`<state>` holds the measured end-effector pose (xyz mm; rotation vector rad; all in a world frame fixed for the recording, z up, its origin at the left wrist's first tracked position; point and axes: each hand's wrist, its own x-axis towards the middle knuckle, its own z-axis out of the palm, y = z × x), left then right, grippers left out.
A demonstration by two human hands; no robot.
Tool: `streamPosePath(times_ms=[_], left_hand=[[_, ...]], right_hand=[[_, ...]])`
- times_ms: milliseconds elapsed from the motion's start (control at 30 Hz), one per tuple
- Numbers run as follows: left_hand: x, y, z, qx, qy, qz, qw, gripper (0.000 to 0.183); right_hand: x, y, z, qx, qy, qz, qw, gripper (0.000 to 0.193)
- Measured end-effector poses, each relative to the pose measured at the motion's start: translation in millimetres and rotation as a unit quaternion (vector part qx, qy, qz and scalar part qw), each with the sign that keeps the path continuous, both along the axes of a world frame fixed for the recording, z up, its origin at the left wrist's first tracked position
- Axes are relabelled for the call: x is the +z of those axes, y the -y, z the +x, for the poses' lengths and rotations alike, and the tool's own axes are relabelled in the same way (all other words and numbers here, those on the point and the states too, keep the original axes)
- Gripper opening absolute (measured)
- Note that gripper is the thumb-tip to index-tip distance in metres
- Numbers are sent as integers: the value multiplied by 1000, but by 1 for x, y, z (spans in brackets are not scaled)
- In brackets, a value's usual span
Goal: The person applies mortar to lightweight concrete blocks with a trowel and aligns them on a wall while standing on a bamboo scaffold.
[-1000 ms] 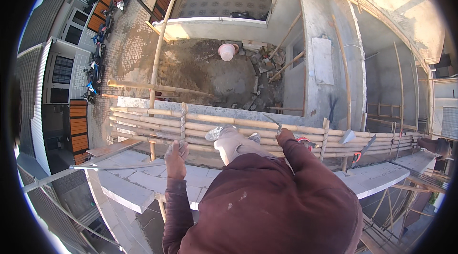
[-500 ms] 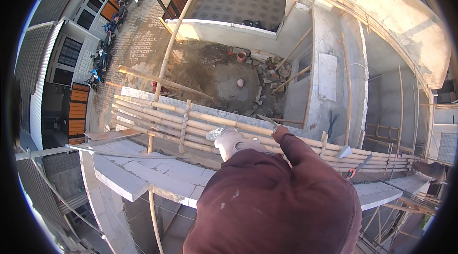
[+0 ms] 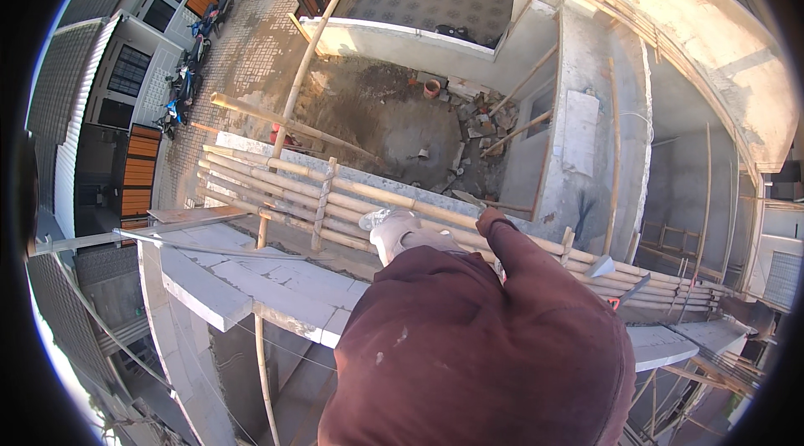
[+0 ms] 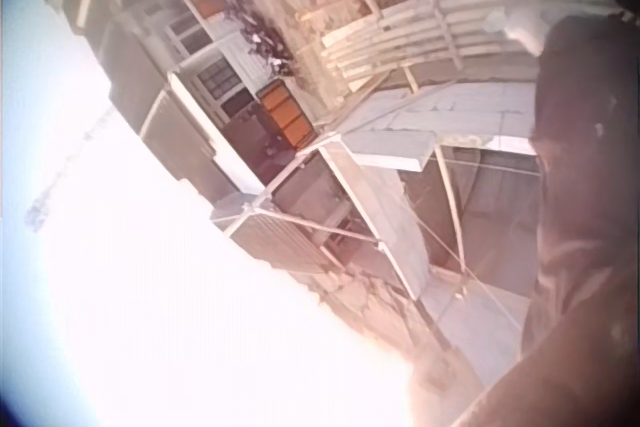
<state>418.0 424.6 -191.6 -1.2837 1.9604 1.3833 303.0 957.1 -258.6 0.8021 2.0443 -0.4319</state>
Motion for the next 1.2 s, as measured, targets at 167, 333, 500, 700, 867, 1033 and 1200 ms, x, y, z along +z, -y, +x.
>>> streamPosePath(times_ms=[167, 333, 500, 700, 867, 1033, 1200], left_hand=[[0, -9, 14, 28, -2, -2, 1000, 32], [-2, -18, 31, 62, -6, 2, 998, 32], [0, -29, 56, 122, -22, -1, 992, 32], [1, -45, 78, 194, -20, -8, 981, 33], [0, -60, 87, 241, -1, -22, 970, 33], [1, -86, 104, 307, 27, -54, 950, 33], [8, -113, 102, 386, 25, -77, 919, 34]], right_hand=[[19, 13, -37, 167, 81, -17, 982, 36], [-5, 31, -83, 380, 28, -68, 922, 41], [-9, 55, -113, 211, -75, -32, 974, 47], [-13, 78, -155, 314, -19, -26, 949, 49], [-47, 102, -207, 369, 99, -25, 924, 46], [-41, 184, -269, 555, 88, -52, 826, 44], [-15, 286, -329, 745, 65, -88, 658, 44]])
